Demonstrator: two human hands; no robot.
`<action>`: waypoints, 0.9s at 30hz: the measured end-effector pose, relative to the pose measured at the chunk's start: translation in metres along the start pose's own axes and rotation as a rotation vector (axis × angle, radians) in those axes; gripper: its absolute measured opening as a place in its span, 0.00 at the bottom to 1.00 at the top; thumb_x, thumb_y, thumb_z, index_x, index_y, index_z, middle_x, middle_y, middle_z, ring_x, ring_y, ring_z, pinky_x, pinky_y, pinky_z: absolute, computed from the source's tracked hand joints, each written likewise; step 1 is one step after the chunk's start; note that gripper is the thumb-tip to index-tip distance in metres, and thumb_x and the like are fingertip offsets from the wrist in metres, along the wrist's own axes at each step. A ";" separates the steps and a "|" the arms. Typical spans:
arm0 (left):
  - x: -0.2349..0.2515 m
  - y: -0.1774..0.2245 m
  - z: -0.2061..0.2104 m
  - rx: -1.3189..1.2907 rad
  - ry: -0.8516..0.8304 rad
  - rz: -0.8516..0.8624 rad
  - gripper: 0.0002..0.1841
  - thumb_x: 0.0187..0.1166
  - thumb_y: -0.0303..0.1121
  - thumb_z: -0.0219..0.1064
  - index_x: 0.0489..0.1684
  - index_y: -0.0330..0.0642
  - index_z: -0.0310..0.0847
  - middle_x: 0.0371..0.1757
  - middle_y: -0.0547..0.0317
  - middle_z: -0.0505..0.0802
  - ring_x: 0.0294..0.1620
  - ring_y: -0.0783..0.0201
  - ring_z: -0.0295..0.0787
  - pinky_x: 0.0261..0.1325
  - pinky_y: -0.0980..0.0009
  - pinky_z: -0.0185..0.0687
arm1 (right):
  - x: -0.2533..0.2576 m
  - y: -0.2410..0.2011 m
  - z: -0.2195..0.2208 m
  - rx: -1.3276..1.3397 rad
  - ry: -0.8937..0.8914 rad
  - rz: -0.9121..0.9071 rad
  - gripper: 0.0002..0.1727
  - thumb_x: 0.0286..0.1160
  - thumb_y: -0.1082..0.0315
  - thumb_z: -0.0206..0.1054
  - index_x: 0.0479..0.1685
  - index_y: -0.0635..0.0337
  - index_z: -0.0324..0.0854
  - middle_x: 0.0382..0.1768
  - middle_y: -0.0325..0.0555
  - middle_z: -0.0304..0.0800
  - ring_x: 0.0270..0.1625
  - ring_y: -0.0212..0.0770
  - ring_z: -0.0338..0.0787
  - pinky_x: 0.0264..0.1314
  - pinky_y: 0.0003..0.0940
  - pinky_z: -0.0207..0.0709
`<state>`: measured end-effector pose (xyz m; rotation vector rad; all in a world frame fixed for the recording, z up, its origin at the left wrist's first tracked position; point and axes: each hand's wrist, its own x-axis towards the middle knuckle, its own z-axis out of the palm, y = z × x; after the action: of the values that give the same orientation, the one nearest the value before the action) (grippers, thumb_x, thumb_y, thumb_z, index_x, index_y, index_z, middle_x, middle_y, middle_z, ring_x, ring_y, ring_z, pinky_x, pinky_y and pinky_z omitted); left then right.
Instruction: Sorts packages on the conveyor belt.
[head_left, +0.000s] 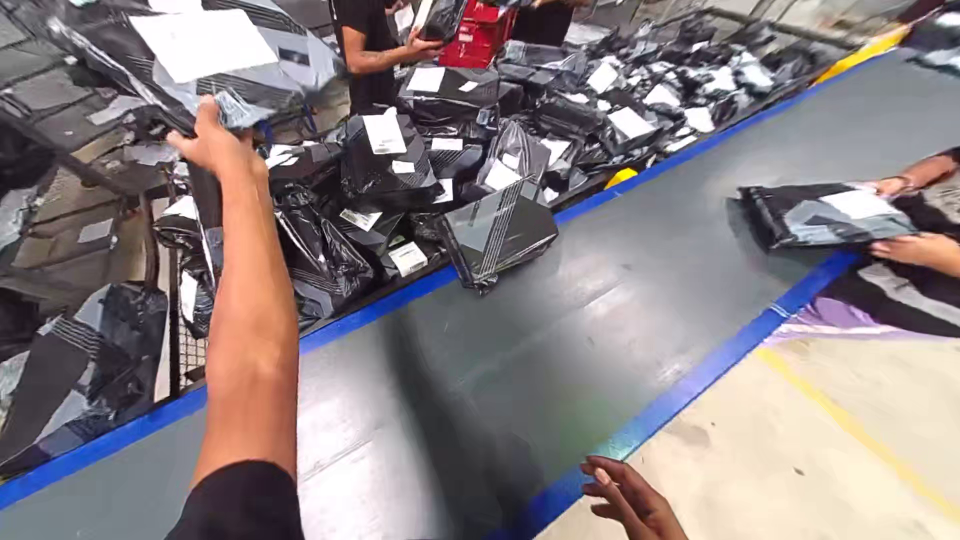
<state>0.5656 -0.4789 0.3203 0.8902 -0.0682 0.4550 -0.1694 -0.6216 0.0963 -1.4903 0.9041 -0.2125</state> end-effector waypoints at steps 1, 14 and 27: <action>0.013 -0.021 0.008 -0.014 0.058 -0.025 0.43 0.81 0.27 0.67 0.88 0.36 0.35 0.70 0.33 0.77 0.62 0.43 0.87 0.54 0.48 0.94 | 0.005 -0.002 -0.003 0.002 0.022 0.017 0.17 0.88 0.65 0.61 0.66 0.67 0.79 0.57 0.56 0.93 0.52 0.51 0.96 0.50 0.50 0.94; 0.002 -0.162 -0.010 0.319 0.026 -0.372 0.39 0.89 0.34 0.59 0.92 0.42 0.32 0.77 0.32 0.75 0.58 0.44 0.93 0.51 0.53 0.97 | 0.135 -0.014 -0.012 -0.107 -0.304 -0.067 0.17 0.85 0.57 0.66 0.63 0.56 0.85 0.52 0.45 0.95 0.46 0.43 0.96 0.48 0.44 0.93; -0.364 -0.234 -0.075 0.821 -0.745 -0.687 0.44 0.82 0.61 0.61 0.90 0.41 0.55 0.85 0.41 0.73 0.82 0.49 0.73 0.78 0.43 0.77 | 0.506 -0.124 -0.074 -0.279 0.178 -0.417 0.48 0.72 0.36 0.70 0.85 0.61 0.67 0.78 0.59 0.77 0.79 0.48 0.80 0.82 0.50 0.75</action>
<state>0.3234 -0.6768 0.0124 1.7679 -0.2566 -0.5641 0.1722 -1.0161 0.0267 -1.9382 0.7752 -0.5493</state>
